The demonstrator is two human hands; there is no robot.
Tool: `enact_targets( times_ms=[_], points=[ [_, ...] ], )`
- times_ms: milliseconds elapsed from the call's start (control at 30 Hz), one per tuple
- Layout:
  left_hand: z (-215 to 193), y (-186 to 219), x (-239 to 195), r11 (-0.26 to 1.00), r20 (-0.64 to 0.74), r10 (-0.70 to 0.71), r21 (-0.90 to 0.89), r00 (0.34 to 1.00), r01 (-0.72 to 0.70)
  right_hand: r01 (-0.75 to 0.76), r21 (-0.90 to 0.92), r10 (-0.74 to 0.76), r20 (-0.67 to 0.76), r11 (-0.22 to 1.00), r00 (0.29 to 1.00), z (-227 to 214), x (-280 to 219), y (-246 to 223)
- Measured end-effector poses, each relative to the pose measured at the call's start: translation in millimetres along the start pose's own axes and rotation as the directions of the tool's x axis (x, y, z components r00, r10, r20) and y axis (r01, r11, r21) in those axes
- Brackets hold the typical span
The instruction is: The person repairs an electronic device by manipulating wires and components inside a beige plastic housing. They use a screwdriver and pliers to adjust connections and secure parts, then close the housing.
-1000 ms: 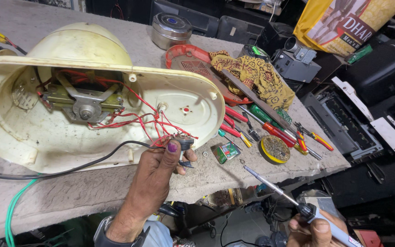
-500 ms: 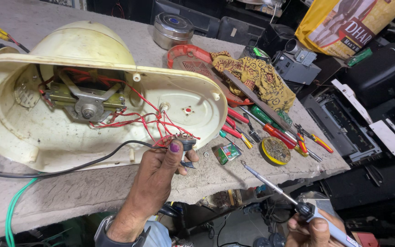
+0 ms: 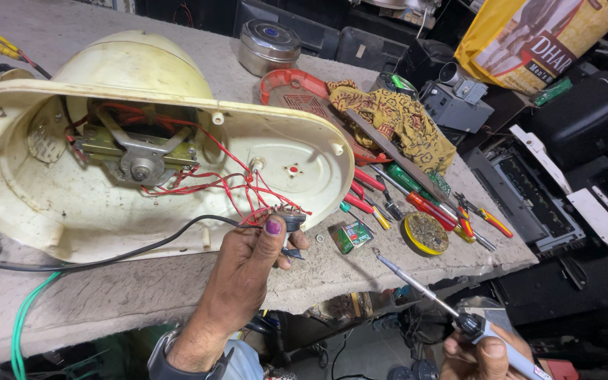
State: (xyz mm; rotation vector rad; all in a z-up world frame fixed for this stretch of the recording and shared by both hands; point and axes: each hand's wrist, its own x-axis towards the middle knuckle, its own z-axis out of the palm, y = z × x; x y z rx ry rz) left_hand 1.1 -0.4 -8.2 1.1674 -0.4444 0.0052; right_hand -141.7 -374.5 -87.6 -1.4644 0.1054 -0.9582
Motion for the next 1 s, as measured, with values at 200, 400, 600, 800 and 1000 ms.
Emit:
enact_targets(
  times_ms=[200, 400, 600, 800, 1000],
  points=[
    [0, -3, -1, 1.0, 0.009, 0.017, 0.0, 1.0, -0.017, 0.021, -0.01, -0.02, 0.028, 1.0, 0.999, -24, 10, 15],
    [0, -2, 0, 1.0, 0.008, 0.012, -0.002, 1.0, -0.012, -0.694, -0.103, 0.692, 0.272, 0.712, 0.669, -51, 59, -10],
    [1, -1, 0, 1.0, 0.007, 0.014, -0.009, 1.0, -0.014, -0.094, -0.114, 0.095, 0.007, 0.989, 0.995, -37, 10, 11],
    [1, -2, 0, 1.0, 0.011, 0.023, -0.002, 1.0, -0.023, -0.105, -0.124, 0.108, 0.018, 0.987, 0.994, -28, 25, -4],
    [2, -1, 0, 1.0, 0.005, 0.017, -0.006, 1.0, -0.017, -0.106, -0.183, 0.127, 0.106, 0.977, 0.986, -21, 19, -4]
  ],
)
